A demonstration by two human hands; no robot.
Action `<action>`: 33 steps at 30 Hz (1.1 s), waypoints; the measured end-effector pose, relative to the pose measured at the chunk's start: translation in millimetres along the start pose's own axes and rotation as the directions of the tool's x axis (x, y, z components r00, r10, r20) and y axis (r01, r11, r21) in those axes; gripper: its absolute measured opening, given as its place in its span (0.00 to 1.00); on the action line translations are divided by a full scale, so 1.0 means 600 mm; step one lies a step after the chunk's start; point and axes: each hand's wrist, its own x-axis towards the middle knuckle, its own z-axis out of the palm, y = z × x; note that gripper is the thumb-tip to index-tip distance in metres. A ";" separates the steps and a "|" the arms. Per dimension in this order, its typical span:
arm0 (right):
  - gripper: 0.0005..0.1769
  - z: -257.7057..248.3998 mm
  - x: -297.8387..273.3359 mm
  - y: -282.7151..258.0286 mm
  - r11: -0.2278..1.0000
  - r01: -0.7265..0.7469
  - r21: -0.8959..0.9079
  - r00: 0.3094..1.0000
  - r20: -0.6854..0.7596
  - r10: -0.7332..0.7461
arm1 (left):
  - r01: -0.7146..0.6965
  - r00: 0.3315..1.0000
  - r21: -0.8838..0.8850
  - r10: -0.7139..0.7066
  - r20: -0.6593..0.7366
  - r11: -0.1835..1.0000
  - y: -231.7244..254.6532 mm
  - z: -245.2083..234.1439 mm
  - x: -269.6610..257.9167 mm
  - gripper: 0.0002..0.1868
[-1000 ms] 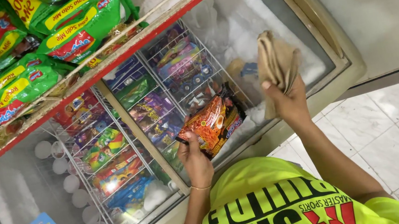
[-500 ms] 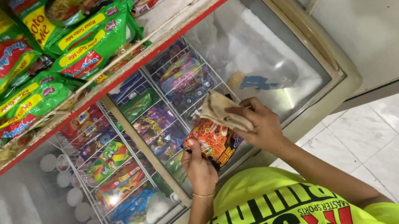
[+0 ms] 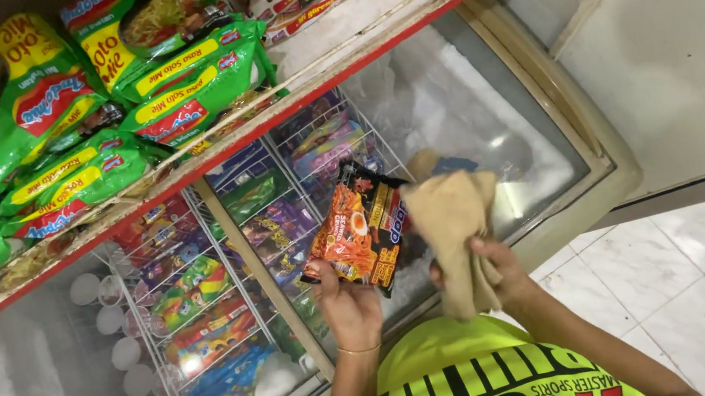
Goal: Stocking and organizing instant noodle packages on retail shelves after wiping them down.
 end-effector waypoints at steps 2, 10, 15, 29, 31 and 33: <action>0.30 -0.061 0.001 0.062 0.965 -0.242 0.104 0.945 0.252 0.210 | -0.026 0.998 -0.050 0.029 0.049 0.998 -0.033 -0.032 0.018 0.17; 0.26 0.032 0.003 -0.017 0.971 0.151 -0.184 0.981 0.147 -0.125 | -0.055 0.915 -0.012 0.055 0.400 0.998 0.049 0.045 -0.055 0.17; 0.23 0.082 -0.022 -0.131 0.566 0.470 -0.677 0.795 0.603 0.061 | -0.291 0.701 0.230 0.043 0.712 0.929 0.098 0.033 -0.067 0.41; 0.17 0.211 -0.062 -0.155 -0.226 0.599 -0.768 0.774 0.482 0.410 | -0.710 0.432 0.577 -0.397 0.810 0.404 0.162 0.051 -0.089 0.49; 0.18 0.219 -0.067 -0.160 -0.186 0.617 -0.765 0.755 0.508 0.414 | -0.647 0.445 0.617 -0.434 0.783 0.449 0.159 0.049 -0.093 0.51; 0.19 0.227 -0.076 -0.164 -0.147 0.631 -0.762 0.738 0.531 0.417 | -0.576 0.454 0.654 -0.474 0.754 0.490 0.157 0.047 -0.096 0.53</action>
